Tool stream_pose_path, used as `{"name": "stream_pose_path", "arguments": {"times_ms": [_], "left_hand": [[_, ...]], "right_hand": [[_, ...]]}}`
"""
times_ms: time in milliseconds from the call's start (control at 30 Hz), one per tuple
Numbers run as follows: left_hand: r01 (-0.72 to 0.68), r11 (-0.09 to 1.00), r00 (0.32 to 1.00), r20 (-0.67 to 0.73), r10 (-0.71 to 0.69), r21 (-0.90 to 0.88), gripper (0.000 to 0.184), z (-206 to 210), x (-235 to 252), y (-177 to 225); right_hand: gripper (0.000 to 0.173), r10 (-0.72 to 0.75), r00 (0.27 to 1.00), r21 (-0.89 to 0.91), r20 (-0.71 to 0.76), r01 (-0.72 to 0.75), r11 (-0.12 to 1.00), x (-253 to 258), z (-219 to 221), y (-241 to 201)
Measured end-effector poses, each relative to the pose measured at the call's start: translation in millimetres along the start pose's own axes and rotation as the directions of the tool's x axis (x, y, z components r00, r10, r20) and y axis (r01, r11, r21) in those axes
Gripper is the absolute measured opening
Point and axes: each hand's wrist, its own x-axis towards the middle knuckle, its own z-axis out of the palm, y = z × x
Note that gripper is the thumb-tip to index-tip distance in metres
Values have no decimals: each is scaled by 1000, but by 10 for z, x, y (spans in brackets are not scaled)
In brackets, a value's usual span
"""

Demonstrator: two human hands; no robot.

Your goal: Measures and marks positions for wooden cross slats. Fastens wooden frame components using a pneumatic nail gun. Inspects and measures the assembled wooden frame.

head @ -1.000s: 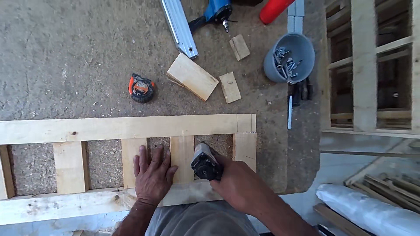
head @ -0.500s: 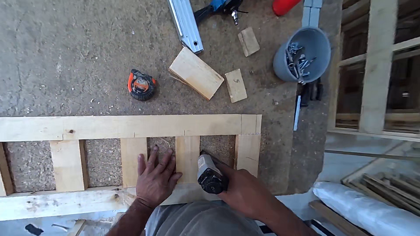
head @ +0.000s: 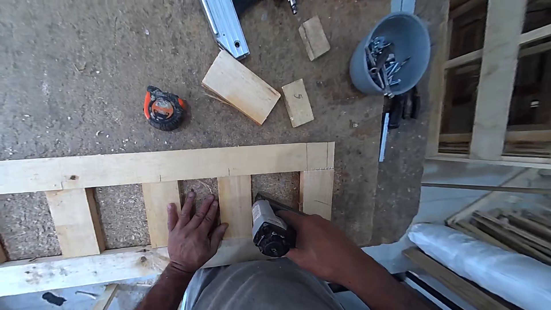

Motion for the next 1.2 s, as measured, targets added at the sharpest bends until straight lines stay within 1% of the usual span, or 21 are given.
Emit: {"name": "stream_pose_path", "arguments": {"times_ms": [167,300,400,467,567,633,700,767,833,933,1000,1067,1133,1200], "left_hand": [[6,1000,1000,6,-6,3,59,4,-15,-7],[10,1000,1000,-7,-10,2,58,4,-17,2],[13,1000,1000,-8,-13,-2,58,7,-24,-8],[8,1000,1000,-5,-8,-11,58,7,-32,-8],[11,1000,1000,4,-11,-12,58,8,-18,2],[16,1000,1000,2,-16,-8,58,5,-14,2],[18,1000,1000,3,-18,-8,58,2,-23,-3],[18,1000,1000,5,-18,-12,59,3,-27,-4],[17,1000,1000,7,-17,-9,60,1,-17,0],[22,1000,1000,3,-22,-4,61,6,-17,-2],[26,1000,1000,1,-26,9,62,7,-28,-10],[28,1000,1000,2,-28,7,62,12,-30,-4],[28,1000,1000,-2,-28,10,62,14,-19,2],[29,999,1000,0,-29,14,62,20,-22,0]], "right_hand": [[51,-30,999,-94,12,31,995,29,35,-99],[57,-41,999,-51,-33,39,998,-8,51,1],[53,-23,999,-70,-25,21,997,28,27,-62],[52,-40,999,-93,-11,38,995,23,29,-120],[56,-74,996,-70,-49,70,995,-24,26,-18],[55,-52,996,-57,-68,48,997,-22,15,33],[52,-32,999,-77,-40,29,997,14,3,-45],[53,-68,998,-105,-16,66,992,30,23,-121],[53,-86,996,-88,-17,84,993,10,9,-64],[51,-50,998,-56,-30,48,997,-11,-27,65],[50,-62,998,-90,-12,61,994,20,-10,4],[54,-99,995,-119,25,101,988,33,25,-112],[56,-103,994,-108,22,104,989,29,31,-100],[53,-90,996,-71,1,90,993,7,9,-30]]}}
